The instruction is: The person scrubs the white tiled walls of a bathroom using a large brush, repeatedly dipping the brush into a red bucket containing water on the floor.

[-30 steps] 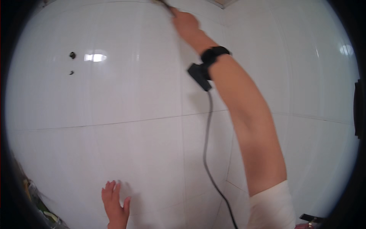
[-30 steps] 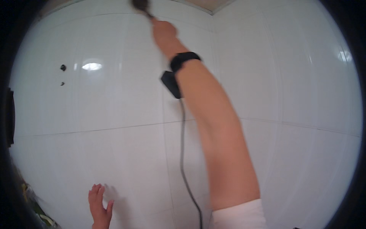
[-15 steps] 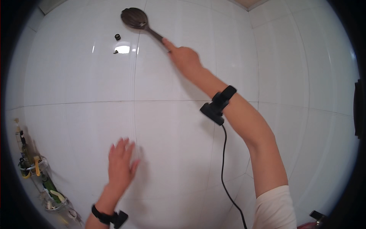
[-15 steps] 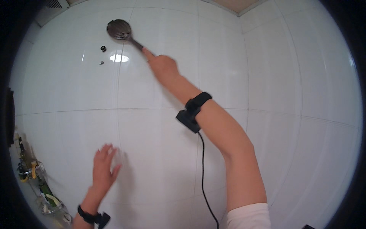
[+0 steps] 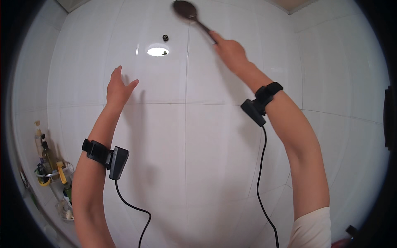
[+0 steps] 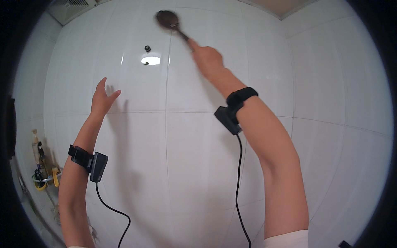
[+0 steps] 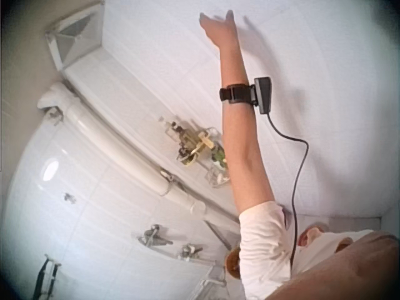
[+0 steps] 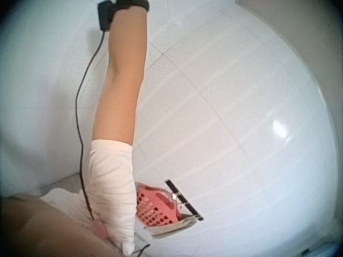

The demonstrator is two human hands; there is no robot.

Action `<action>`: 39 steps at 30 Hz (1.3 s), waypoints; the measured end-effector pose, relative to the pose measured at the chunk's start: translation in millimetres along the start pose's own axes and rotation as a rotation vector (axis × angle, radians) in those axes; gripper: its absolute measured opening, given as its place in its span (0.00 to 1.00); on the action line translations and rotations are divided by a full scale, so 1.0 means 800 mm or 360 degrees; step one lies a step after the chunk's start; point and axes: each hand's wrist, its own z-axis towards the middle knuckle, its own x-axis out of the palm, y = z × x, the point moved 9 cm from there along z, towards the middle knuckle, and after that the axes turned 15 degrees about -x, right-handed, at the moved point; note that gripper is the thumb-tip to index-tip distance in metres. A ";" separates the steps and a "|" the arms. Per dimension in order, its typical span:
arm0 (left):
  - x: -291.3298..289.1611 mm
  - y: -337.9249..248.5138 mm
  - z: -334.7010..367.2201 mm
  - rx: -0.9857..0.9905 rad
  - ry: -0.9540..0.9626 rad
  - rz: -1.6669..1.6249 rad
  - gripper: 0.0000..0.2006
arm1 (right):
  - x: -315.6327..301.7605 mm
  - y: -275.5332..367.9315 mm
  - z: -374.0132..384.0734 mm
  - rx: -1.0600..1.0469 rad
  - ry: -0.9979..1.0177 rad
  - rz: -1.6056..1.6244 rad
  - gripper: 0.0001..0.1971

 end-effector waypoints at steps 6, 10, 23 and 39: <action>0.002 -0.001 0.034 0.0068 -0.0096 0.0117 0.35 | -0.046 -0.101 -0.012 0.0446 0.0015 -0.0291 0.16; -0.012 0.045 0.061 0.0038 -0.0124 0.0334 0.32 | -0.072 -0.202 -0.070 0.1182 -0.0198 0.0144 0.15; -0.032 0.034 0.065 0.0002 -0.0125 0.0551 0.27 | -0.010 0.108 0.176 -0.0212 -0.0057 0.0032 0.17; -0.025 0.026 0.053 0.0040 -0.0107 0.0772 0.28 | -0.016 0.051 0.251 -0.0064 -0.0188 -0.0102 0.15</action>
